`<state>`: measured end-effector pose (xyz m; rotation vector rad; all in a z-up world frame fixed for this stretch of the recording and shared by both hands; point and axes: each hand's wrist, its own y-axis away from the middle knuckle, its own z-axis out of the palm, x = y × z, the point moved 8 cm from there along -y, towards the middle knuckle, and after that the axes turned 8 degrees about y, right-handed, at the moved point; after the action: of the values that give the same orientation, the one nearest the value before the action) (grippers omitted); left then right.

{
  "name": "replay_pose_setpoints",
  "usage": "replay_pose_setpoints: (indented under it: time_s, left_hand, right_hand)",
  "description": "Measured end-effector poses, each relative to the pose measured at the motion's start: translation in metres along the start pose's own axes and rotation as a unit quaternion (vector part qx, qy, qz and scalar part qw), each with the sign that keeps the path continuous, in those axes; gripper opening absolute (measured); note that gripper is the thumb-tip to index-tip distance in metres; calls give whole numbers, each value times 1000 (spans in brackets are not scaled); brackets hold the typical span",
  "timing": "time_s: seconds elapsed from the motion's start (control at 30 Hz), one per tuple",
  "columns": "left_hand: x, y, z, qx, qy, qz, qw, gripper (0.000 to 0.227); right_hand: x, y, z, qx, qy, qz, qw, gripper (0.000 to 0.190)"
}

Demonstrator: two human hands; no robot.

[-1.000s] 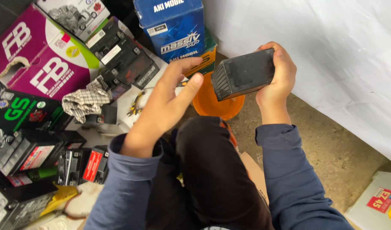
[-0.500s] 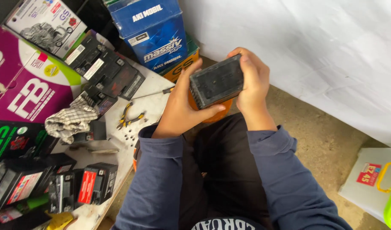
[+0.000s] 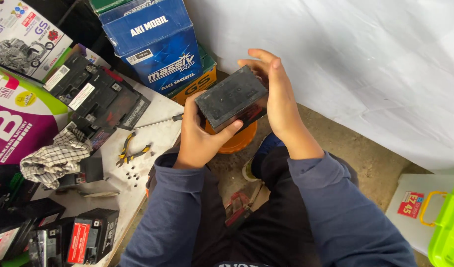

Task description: Inspecting an electronic device and cleaning it with a brush

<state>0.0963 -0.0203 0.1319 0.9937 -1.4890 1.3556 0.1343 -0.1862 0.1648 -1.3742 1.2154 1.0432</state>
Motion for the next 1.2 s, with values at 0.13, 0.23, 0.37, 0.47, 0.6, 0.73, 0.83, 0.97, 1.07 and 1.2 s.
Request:
replay_pose_setpoints:
  time_s: [0.13, 0.23, 0.37, 0.47, 0.6, 0.73, 0.83, 0.97, 1.07, 1.2]
  left_hand:
    - [5, 6, 3, 22, -30, -16, 999, 71]
    - [5, 12, 3, 26, 0, -42, 999, 68]
    - [25, 8, -4, 12, -71, -16, 997, 71]
    - [35, -5, -5, -58, -24, 14, 998, 77]
    - [28, -16, 4, -234, 181, -34, 955, 107]
    - [23, -26, 19, -312, 107, -41, 943, 122]
    - [14, -25, 27, -301, 105, -40, 947, 128]
    - [2, -14, 37, -249, 143, -25, 958, 129]
    - [6, -9, 40, -219, 143, -13, 965, 132]
    - [7, -8, 41, -213, 71, 14, 974, 132]
  right_hand:
    - [8, 5, 13, -43, 32, 31, 998, 95]
    - [19, 7, 11, 60, 71, 107, 990, 89]
    - [20, 10, 10, 117, -36, 119, 985, 66]
    - [14, 12, 9, 146, -154, 134, 968, 57]
    - [22, 8, 6, 123, -278, 87, 949, 52]
    - [23, 3, 19, 9, -280, 56, 958, 55]
    - [28, -5, 17, 12, -239, 62, 969, 55]
    - [42, -8, 10, 64, -183, 141, 971, 72]
    - [38, -16, 12, 73, -159, 129, 976, 83]
    - [41, -21, 7, 108, -188, 104, 971, 92]
